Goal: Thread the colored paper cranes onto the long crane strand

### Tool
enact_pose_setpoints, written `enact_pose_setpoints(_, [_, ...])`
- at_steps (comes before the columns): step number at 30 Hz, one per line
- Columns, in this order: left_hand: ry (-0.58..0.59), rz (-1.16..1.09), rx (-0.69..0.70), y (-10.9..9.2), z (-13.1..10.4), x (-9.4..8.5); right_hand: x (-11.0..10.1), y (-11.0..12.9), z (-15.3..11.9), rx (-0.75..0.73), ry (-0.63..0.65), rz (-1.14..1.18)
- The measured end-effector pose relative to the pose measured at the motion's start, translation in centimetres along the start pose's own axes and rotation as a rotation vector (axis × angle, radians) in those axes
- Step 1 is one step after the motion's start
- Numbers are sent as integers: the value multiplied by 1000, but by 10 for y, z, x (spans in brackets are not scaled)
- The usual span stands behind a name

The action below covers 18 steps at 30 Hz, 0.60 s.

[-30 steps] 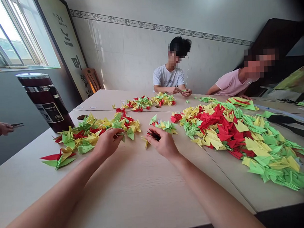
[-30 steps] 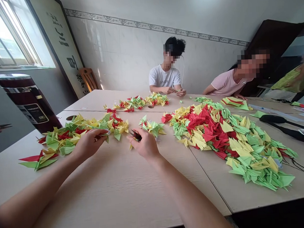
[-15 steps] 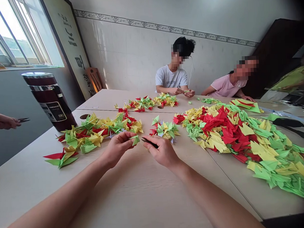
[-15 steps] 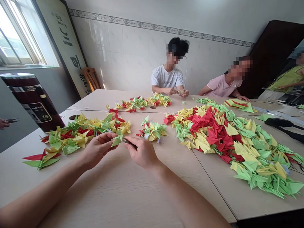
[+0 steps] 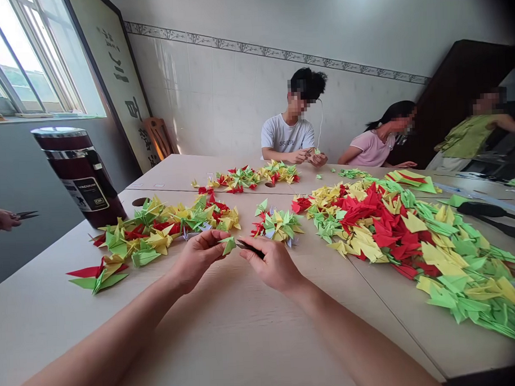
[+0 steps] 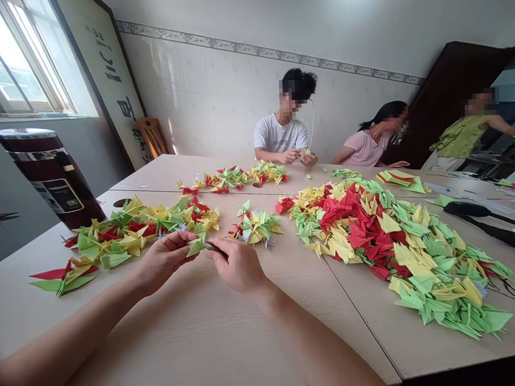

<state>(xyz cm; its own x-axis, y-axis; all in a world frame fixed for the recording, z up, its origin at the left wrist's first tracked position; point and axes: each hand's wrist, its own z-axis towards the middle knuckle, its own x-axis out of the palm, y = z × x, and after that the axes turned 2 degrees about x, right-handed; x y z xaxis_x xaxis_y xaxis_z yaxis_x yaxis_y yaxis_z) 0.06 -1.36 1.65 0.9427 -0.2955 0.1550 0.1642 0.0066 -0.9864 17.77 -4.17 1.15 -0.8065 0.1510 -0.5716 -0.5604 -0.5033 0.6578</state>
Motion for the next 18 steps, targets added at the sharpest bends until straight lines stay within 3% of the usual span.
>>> enact_pose_setpoints(6, [17,382,207,6,-1,3,-1,7,2,95,-94,124])
enact_pose_setpoints(11, [63,681,435,7,-7,7,1,7,2,64,-27,87])
enact_pose_setpoints(15, [52,749,520,6,-8,8,2,7,2,57,-12,129])
enact_pose_setpoints(18, [55,726,506,6,-9,10,1,7,2,33,6,121])
